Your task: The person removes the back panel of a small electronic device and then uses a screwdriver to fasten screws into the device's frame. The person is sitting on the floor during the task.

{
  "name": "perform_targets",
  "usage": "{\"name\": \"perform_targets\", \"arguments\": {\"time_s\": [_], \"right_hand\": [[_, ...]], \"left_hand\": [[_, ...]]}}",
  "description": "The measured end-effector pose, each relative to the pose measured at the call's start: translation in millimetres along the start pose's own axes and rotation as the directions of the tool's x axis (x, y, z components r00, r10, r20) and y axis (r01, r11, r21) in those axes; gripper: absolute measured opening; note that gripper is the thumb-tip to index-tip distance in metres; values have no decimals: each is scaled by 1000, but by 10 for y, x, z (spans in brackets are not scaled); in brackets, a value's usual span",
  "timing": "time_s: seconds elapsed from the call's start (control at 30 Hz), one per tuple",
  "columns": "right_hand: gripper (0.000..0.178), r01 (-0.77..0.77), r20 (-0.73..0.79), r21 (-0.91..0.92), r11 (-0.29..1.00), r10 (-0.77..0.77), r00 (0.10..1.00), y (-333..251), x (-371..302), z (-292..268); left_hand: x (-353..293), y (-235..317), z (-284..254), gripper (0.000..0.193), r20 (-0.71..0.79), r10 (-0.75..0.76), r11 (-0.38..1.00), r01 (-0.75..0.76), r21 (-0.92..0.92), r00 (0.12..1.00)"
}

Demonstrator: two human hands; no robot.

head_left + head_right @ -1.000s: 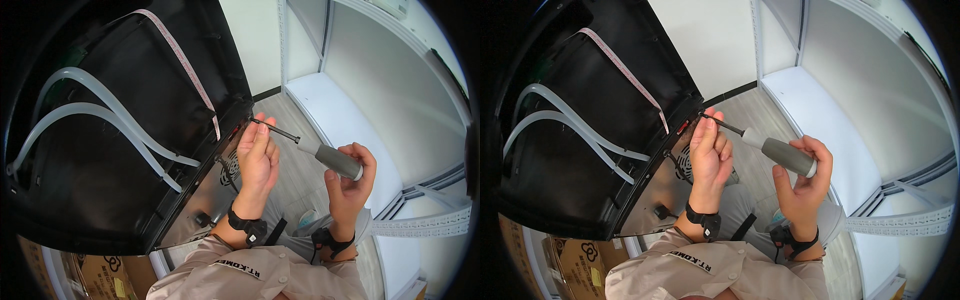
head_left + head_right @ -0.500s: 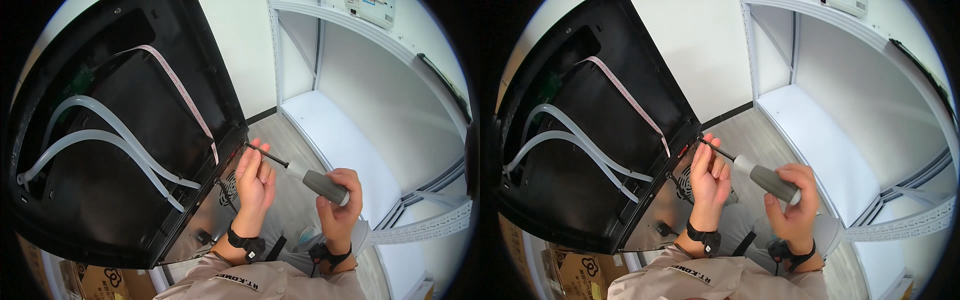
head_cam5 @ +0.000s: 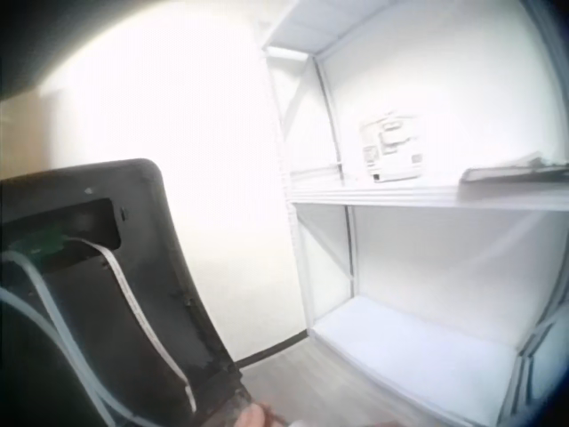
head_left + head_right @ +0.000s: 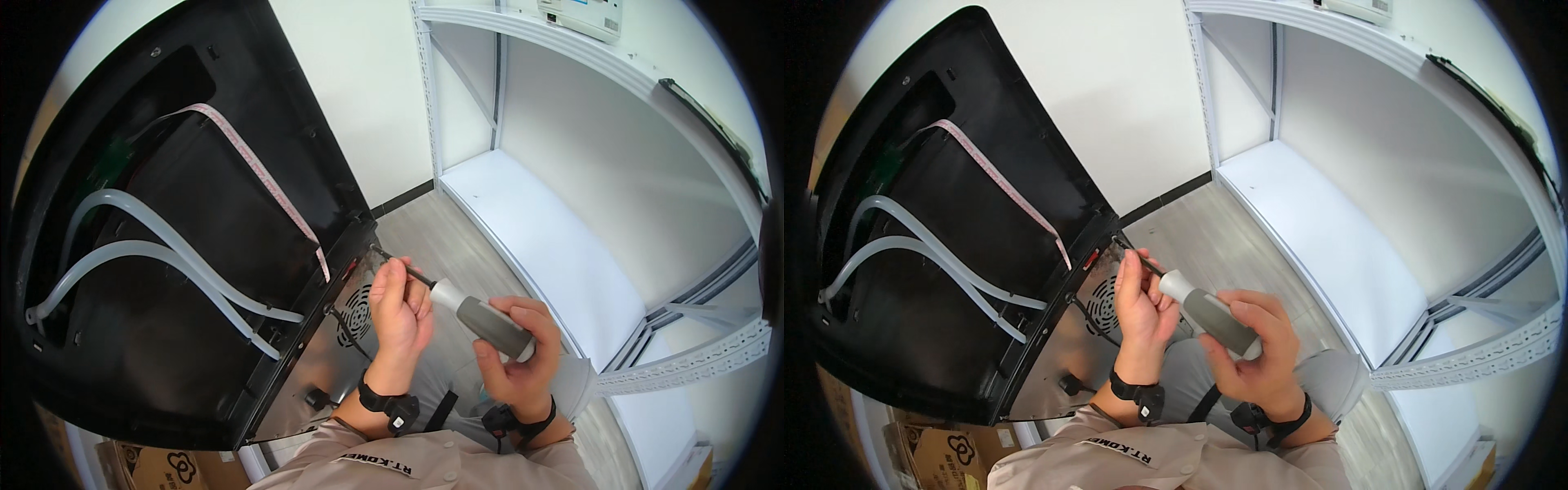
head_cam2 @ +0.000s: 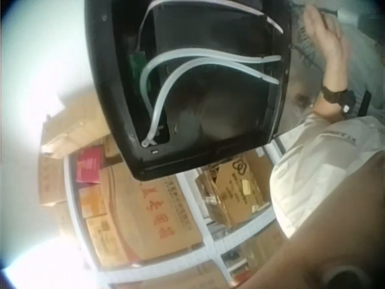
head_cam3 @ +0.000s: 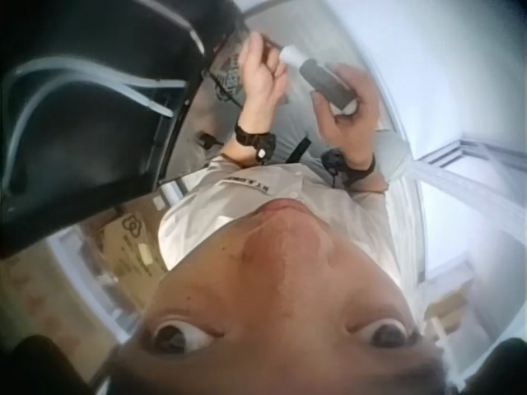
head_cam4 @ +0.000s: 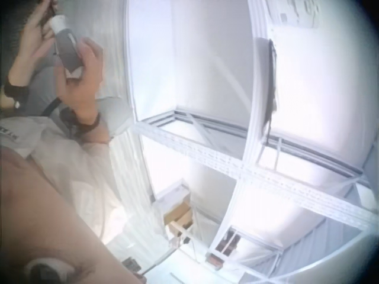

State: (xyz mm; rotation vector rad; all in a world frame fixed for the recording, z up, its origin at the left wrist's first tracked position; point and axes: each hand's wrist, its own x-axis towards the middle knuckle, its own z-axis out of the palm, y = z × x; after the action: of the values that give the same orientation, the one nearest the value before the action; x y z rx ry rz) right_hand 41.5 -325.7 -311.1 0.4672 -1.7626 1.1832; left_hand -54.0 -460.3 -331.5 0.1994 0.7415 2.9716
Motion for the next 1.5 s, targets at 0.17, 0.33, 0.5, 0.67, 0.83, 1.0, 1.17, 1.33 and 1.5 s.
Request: {"name": "perform_targets", "arguments": {"time_s": [0.17,0.33,0.5,0.67,0.83,1.0,1.17,1.33,1.5], "right_hand": [[53,-155,34,75,985,153,988,-79,32,-15],[53,-349,79,-61,935,353,932,-145,-21,-103],[53,-241,-9,18,970,242,970,-66,41,-32],[54,-337,2,79,938,338,941,-148,112,-23],[56,-464,5,71,883,465,886,-111,15,-65],[51,-368,-9,11,930,368,930,-105,53,-80],[47,-396,-35,45,917,397,917,-111,58,-86],[44,-393,-47,56,918,396,917,-90,50,-124],[44,-425,-58,71,903,429,902,-101,61,-155]], "left_hand": [[-12,27,36,19,8,24,997,-24,73,1000],[1,4,-48,20,47,40,997,-43,71,998],[-12,40,-24,23,73,7,998,-11,62,997],[-3,32,-52,25,93,-4,998,-3,70,996],[-2,66,-20,25,78,-14,998,8,68,997],[49,104,119,27,-23,-39,996,37,-81,999],[91,117,151,28,-40,-86,972,75,-225,995],[123,93,80,25,2,-90,957,87,-278,996],[125,79,53,21,-4,-91,963,86,-254,996]]}}
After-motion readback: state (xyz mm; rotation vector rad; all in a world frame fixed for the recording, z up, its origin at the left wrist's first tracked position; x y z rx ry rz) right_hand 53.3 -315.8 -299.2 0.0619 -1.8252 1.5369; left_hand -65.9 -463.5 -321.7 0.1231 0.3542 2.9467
